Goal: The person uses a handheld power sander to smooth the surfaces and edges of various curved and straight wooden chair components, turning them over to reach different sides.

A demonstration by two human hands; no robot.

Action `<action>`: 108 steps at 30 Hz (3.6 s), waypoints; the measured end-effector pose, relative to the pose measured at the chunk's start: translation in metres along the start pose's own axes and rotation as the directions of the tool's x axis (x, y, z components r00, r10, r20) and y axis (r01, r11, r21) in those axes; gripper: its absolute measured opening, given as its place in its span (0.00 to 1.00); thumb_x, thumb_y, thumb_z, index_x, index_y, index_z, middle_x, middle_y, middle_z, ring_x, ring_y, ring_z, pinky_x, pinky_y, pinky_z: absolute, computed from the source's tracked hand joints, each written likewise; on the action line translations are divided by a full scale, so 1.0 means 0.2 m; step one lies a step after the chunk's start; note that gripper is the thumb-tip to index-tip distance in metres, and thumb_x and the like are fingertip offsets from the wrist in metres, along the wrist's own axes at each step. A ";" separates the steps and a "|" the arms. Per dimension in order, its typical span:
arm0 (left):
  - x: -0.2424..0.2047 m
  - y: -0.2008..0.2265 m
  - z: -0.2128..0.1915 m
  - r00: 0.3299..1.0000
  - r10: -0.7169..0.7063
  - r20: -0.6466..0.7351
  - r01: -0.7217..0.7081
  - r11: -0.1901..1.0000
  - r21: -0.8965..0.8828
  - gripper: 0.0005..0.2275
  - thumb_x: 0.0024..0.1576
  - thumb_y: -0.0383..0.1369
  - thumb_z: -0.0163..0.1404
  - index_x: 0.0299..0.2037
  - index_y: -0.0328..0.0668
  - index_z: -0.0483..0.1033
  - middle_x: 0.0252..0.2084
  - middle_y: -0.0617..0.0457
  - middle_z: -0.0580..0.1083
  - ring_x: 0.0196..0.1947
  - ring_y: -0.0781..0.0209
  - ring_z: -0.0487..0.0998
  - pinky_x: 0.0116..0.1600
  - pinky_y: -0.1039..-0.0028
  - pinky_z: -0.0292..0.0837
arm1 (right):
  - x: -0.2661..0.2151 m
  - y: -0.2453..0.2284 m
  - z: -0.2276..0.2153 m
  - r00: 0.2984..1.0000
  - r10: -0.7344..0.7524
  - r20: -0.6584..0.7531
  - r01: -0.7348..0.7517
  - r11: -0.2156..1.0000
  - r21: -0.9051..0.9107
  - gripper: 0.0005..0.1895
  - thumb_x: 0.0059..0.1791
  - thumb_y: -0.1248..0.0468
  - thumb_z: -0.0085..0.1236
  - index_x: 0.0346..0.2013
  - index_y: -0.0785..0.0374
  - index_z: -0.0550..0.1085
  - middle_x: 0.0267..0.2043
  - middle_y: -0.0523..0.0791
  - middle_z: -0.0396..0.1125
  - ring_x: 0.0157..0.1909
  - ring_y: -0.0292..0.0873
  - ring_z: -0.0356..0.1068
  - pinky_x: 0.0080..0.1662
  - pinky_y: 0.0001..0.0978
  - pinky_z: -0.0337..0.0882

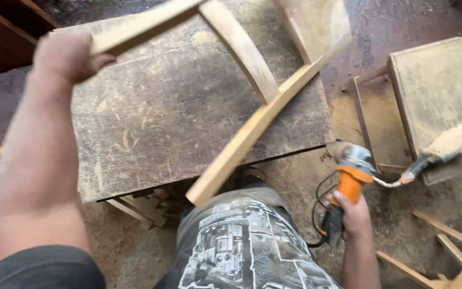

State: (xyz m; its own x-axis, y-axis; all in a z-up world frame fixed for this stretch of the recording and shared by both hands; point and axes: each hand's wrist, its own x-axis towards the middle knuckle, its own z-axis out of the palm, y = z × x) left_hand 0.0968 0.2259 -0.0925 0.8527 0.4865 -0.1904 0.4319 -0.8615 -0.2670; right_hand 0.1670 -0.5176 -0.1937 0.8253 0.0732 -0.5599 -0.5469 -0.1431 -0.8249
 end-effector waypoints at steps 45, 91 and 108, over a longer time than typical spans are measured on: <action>-0.56 2.01 0.06 0.993 0.034 0.114 0.030 0.854 -0.519 0.16 0.51 0.24 0.54 0.48 0.33 0.65 0.42 0.37 0.74 0.39 0.39 0.80 0.40 0.57 0.79 | 0.80 -0.40 -0.28 0.995 -0.055 0.089 0.045 0.993 0.108 0.17 0.52 0.63 0.55 0.52 0.66 0.64 0.36 0.48 0.68 0.31 0.45 0.73 0.33 0.40 0.76; -0.75 0.54 -0.83 0.946 0.164 -0.279 -0.105 0.971 0.216 0.15 0.53 0.45 0.63 0.37 0.45 0.75 0.28 0.54 0.78 0.26 0.62 0.80 0.34 0.71 0.78 | 0.66 -0.70 -0.05 0.911 -0.277 0.306 0.244 0.959 0.143 0.20 0.51 0.65 0.55 0.55 0.70 0.65 0.41 0.51 0.70 0.37 0.46 0.75 0.41 0.40 0.78; -0.90 0.43 -0.66 0.957 -0.066 -0.284 0.035 0.993 -0.116 0.29 0.55 0.65 0.40 0.32 0.46 0.78 0.22 0.51 0.76 0.23 0.55 0.78 0.34 0.61 0.74 | 0.14 -0.91 0.60 0.695 -0.235 0.679 0.428 0.895 -0.129 0.28 0.41 0.67 0.66 0.53 0.69 0.68 0.40 0.48 0.71 0.40 0.40 0.72 0.42 0.35 0.74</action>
State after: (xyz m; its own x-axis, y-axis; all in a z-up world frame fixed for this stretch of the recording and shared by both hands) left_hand 0.0193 0.0454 0.0432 0.8703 0.4814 0.1037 0.4923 -0.8552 -0.1619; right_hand 0.2731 -0.3715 -0.0683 0.6067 0.7549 -0.2489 -0.1182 -0.2240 -0.9674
